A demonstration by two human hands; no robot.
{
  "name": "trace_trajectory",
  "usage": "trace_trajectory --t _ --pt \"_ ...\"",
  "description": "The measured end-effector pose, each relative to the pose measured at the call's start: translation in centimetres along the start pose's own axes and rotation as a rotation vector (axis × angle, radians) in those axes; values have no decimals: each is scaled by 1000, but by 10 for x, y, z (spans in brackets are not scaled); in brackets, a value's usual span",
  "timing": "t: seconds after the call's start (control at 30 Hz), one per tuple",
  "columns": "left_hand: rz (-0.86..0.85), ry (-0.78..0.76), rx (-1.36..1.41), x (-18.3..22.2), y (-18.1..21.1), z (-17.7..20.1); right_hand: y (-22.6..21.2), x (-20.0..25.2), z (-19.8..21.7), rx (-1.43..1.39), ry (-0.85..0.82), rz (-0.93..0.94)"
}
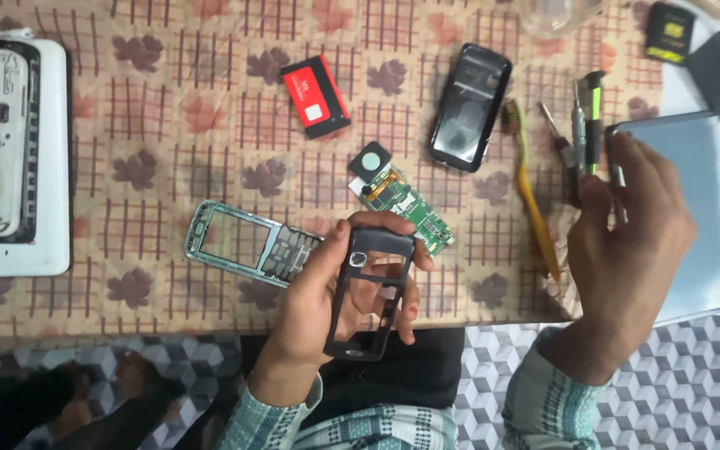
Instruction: The person disassembles a mobile phone, removes the battery and internal components, and uses a screwdriver and brush to clean the circuit board and casing. They then reassemble the phone by placing the circuit board back into the frame and securing the back cover.
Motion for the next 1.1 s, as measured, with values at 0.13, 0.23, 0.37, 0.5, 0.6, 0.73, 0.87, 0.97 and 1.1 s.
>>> trace_trajectory --t 0.13,0.23,0.37,0.5,0.6,0.73,0.87,0.97,1.1 --pt "-20 -6 -21 1 1 -1 15 11 9 -34 18 -101" --pt "-36 -50 -40 -1 -3 -1 22 9 7 47 64 -50" --pt "-17 -62 -100 0 -3 0 27 -9 -3 158 18 30" --pt "6 -104 -67 0 -1 -4 23 -26 -12 195 -85 -23" --pt "34 -102 -66 3 -1 -3 20 -24 -16 309 -94 -27" --pt "35 -131 -214 5 1 -5 25 -20 -22 376 -71 -17" --pt "25 -262 -358 6 4 -9 34 -24 -26 416 -101 -25" --pt "37 -258 -274 7 4 -9 29 -28 -23 372 -95 19" --pt "18 -241 -319 6 7 -10 12 -21 -17 96 18 -100"
Point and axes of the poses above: each hand's wrist, its own x-axis away from the middle knuckle, its own z-axis out of the back of the hand, y = z × x, the point moved 3 cm from there along -x, towards the middle knuckle, and after that the axes turned 13 degrees about -z, right-handed, at the moved point
